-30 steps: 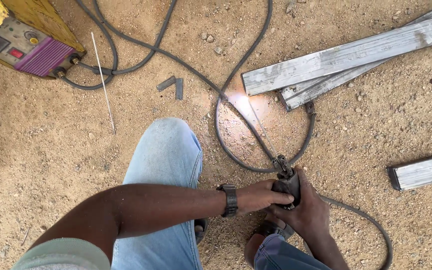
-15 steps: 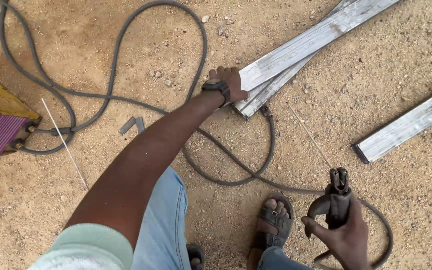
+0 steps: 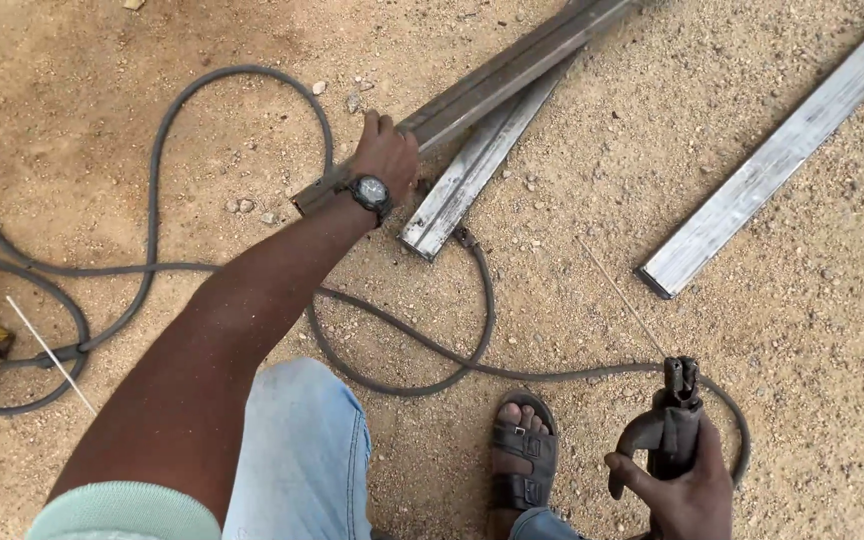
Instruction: The person welds long metal bars laid on sandy ground using an arc welding electrode holder, striking arcs that produce sparks at the bar joints. Between welds the person repositions the bars, adjusts their alignment, and handles the welding rod and holder.
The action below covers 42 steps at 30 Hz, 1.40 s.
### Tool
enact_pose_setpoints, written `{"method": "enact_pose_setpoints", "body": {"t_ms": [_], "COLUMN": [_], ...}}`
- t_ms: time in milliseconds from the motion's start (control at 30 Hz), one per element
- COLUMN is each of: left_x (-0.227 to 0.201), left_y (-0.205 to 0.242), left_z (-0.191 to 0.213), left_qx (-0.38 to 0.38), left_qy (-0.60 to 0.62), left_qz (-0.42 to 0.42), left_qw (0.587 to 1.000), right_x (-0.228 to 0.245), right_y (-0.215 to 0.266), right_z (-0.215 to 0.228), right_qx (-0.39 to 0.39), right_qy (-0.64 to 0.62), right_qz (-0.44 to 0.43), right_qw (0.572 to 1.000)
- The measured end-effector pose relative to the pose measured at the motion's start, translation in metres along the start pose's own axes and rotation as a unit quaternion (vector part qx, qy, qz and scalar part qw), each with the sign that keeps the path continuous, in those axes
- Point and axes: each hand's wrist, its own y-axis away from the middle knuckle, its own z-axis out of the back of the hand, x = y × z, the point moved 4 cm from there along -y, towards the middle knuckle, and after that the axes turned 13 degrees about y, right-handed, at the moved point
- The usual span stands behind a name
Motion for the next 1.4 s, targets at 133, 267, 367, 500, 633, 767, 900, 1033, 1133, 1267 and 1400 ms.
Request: {"method": "enact_pose_setpoints", "body": {"t_ms": [133, 267, 367, 500, 633, 767, 900, 1033, 1133, 1267, 1400], "left_x": [-0.026, -0.039, -0.068, -0.156, -0.227, -0.216, -0.192, -0.192, -0.185, -0.192, -0.195], "left_y": [0.016, 0.077, 0.137, 0.261, 0.305, 0.302, 0.311, 0.319, 0.328, 0.330, 0.330], "left_z": [-0.012, 0.003, 0.004, 0.035, 0.025, 0.029, 0.025, 0.001, 0.014, -0.001, -0.005], "left_qx": [0.026, 0.151, 0.157, 0.259, 0.217, 0.132, 0.148, 0.065, 0.126, 0.074, 0.072], "left_qy": [-0.016, 0.024, 0.096, 0.537, 0.786, 0.890, 0.933, 0.941, 0.935, 0.938, 0.951], "left_qz": [-0.087, -0.074, -0.023, -0.052, -0.088, -0.047, 0.080, 0.106, 0.213, 0.184, 0.195], "left_qw": [0.996, 0.985, 0.983, 0.801, 0.572, 0.434, 0.319, 0.315, 0.254, 0.285, 0.229], "right_x": [0.038, 0.081, 0.097, 0.097, 0.132, 0.154, 0.146, 0.135, 0.126, 0.125, 0.123], "right_y": [-0.004, 0.003, -0.004, -0.033, -0.055, -0.056, -0.049, -0.043, -0.037, -0.033, -0.033], "right_z": [-0.006, -0.026, -0.033, -0.042, -0.075, -0.116, -0.138, -0.163, -0.172, -0.177, -0.180], "right_qx": [-0.025, 0.037, 0.030, 0.066, 0.110, 0.155, 0.156, 0.204, 0.207, 0.213, 0.215], "right_qy": [0.064, 0.008, 0.022, 0.125, 0.362, 0.329, 0.355, 0.483, 0.532, 0.519, 0.535], "right_qz": [0.022, -0.009, 0.030, 0.076, 0.102, 0.198, 0.219, 0.198, 0.169, 0.183, 0.176], "right_qw": [0.997, 0.999, 0.999, 0.987, 0.920, 0.910, 0.895, 0.828, 0.804, 0.808, 0.798]}}
